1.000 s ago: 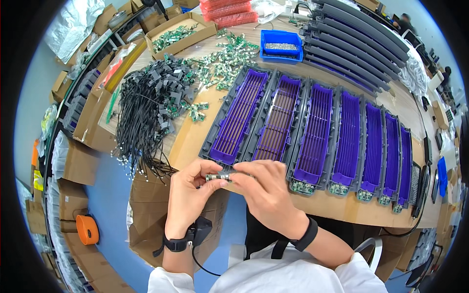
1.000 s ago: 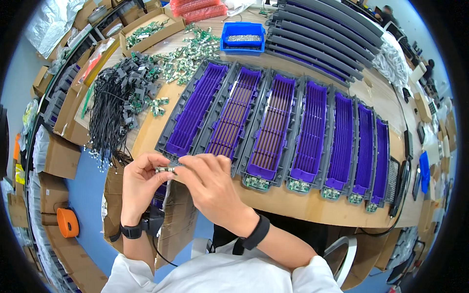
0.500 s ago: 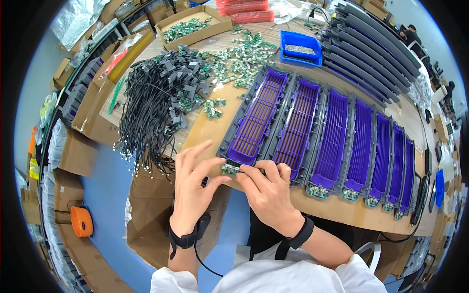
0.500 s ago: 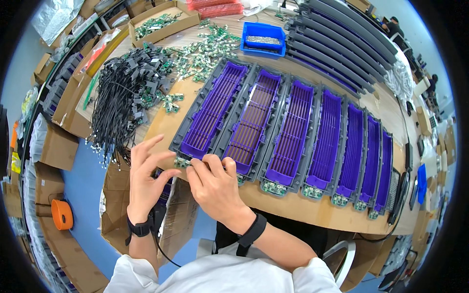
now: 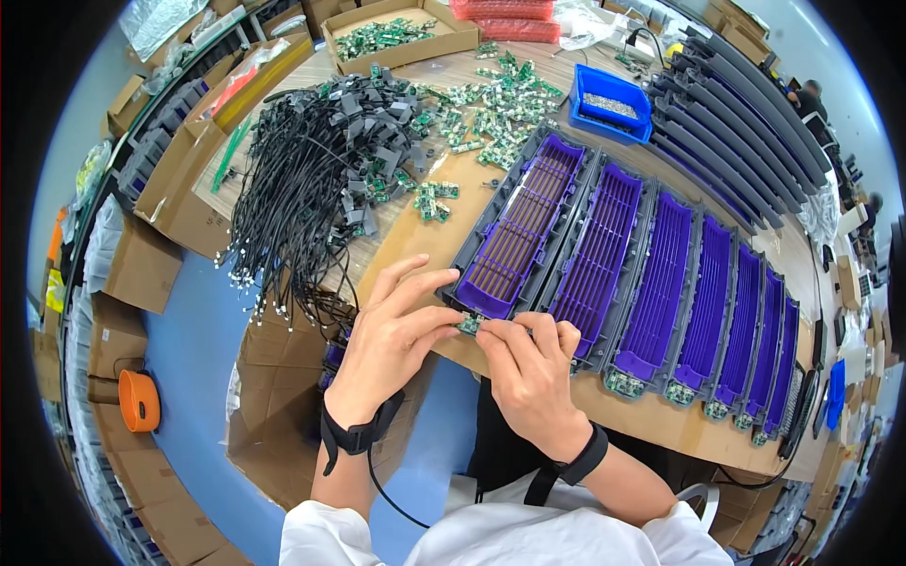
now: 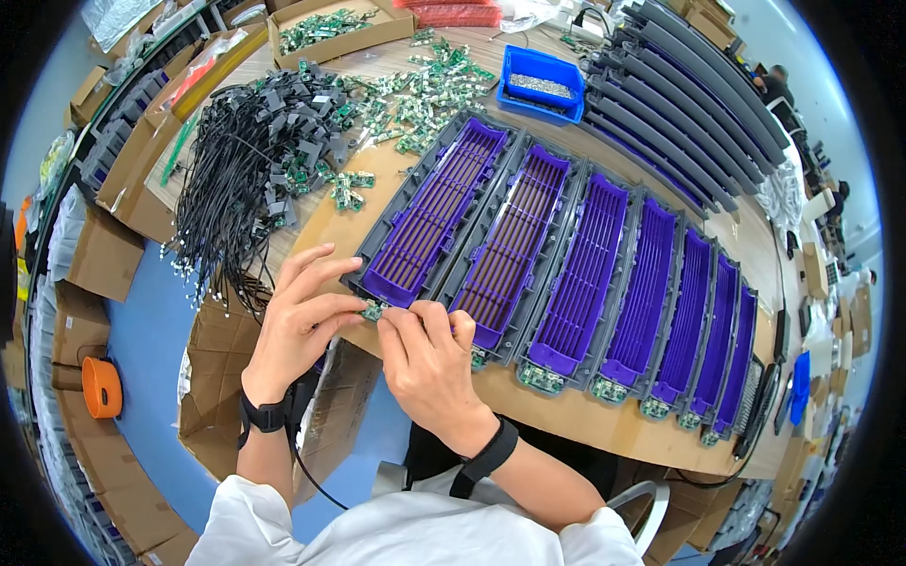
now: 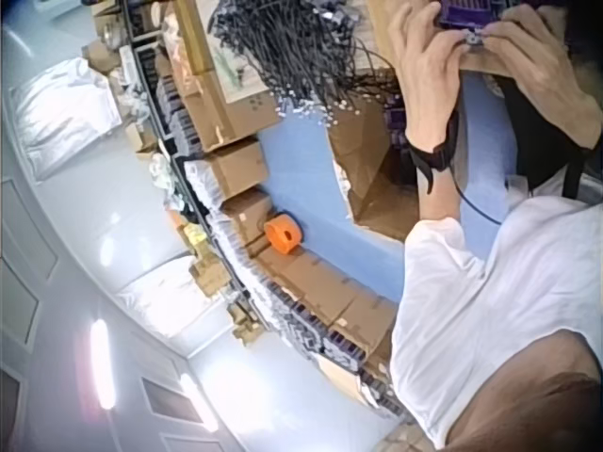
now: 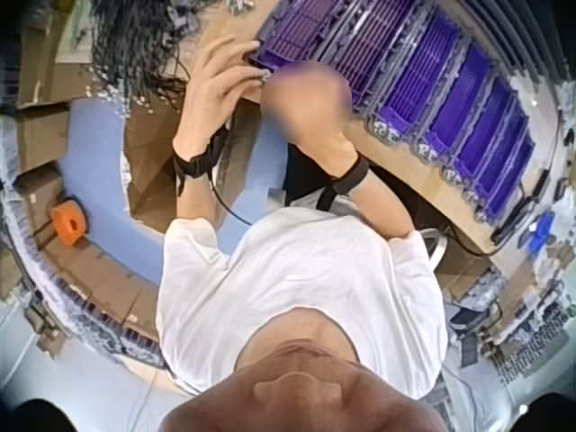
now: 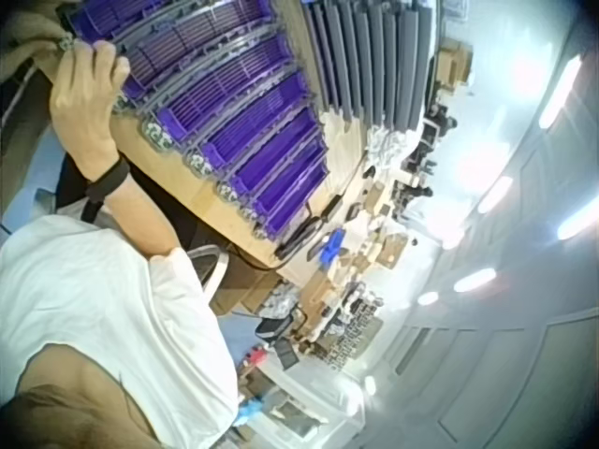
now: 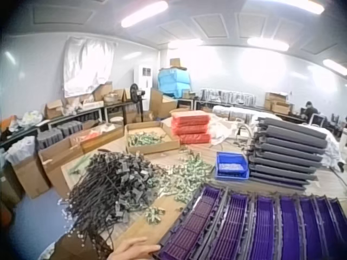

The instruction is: The person inserts small green circuit boards into purple plastic frames on a workbench. They then use a handheld black tool to apply heat or pressure to the inserted boards, moving sequentially across multiple units.

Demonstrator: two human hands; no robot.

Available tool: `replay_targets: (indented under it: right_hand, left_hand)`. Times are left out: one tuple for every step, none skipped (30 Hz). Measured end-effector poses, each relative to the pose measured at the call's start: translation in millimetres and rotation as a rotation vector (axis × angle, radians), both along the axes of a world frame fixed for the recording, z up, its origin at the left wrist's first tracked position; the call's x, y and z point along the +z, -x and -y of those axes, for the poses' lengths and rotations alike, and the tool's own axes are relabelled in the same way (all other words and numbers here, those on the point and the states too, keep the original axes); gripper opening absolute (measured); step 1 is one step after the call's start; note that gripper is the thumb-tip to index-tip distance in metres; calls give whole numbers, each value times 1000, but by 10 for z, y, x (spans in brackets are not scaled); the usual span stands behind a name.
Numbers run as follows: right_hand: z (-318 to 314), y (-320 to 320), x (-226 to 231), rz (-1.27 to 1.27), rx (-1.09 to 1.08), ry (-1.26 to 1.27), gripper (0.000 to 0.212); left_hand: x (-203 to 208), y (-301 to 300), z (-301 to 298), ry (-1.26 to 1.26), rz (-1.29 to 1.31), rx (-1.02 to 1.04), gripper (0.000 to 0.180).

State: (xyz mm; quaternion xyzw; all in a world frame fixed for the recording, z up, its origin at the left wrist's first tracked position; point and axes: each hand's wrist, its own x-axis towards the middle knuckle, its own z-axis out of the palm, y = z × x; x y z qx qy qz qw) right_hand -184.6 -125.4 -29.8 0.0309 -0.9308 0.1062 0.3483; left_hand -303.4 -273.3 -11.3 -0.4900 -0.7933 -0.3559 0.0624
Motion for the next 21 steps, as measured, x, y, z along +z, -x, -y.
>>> replay_targets:
  right_hand:
    - [4,0,-6,-1,-4,1,23]
    - [6,1,-10,-2,-9,2,22]
    - [8,2,-7,1,-26,8,22]
    - [18,2,9,2,-40,17,22]
    - [25,2,20,3,-55,25,21]
    - [25,1,27,9,-54,23,21]
    - [19,2,29,15,-55,20,21]
    - [14,0,29,21,-56,17,21]
    - [12,-4,25,21,-46,14,21]
    - [4,-8,15,21,-39,9,22]
    - [0,-11,5,20,-31,5,22]
    - [-2,-12,-2,18,-32,4,22]
    - [-3,-9,-5,16,-34,3,22]
    - [-3,-8,-7,14,-35,3,23]
    - [-2,-9,-10,14,-35,0,23]
    - [-4,-9,-14,13,-38,-2,23]
    - [-6,-10,-16,12,-40,-5,24]
    - [-7,-11,-18,14,-40,-6,24]
    - [-4,-13,-19,15,-41,-6,24]
    - [-2,-15,-19,17,-42,-7,24]
    - [3,-13,-15,18,-46,7,24]
  left_hand:
    - [-11,2,-2,-15,-19,0,18]
    - [-22,2,-6,-30,-38,0,18]
    - [-36,3,-12,-45,-56,-1,17]
    - [-44,6,0,-57,-92,-7,17]
    - [-57,13,17,-69,-128,-14,18]
    - [-72,19,32,-81,-163,-20,18]
    - [-96,26,35,-86,-178,-17,18]
    - [-122,31,39,-90,-193,-13,19]
    - [-142,33,43,-95,-208,-9,19]
    - [-160,38,39,-97,-210,-9,19]
    - [-175,40,36,-99,-212,-8,19]
    - [-183,39,34,-100,-213,-7,19]
    - [-179,37,29,-91,-211,-4,19]
    - [-171,31,23,-81,-209,0,19]
    - [-162,24,18,-71,-206,4,19]
    - [-142,15,11,-61,-186,6,18]
    - [-116,2,5,-51,-165,8,18]
    - [-99,-5,0,-41,-145,10,18]
    - [-91,-7,-2,-36,-143,9,18]
    - [-84,-7,-3,-32,-141,7,18]
    - [-79,-4,-5,-27,-140,5,17]
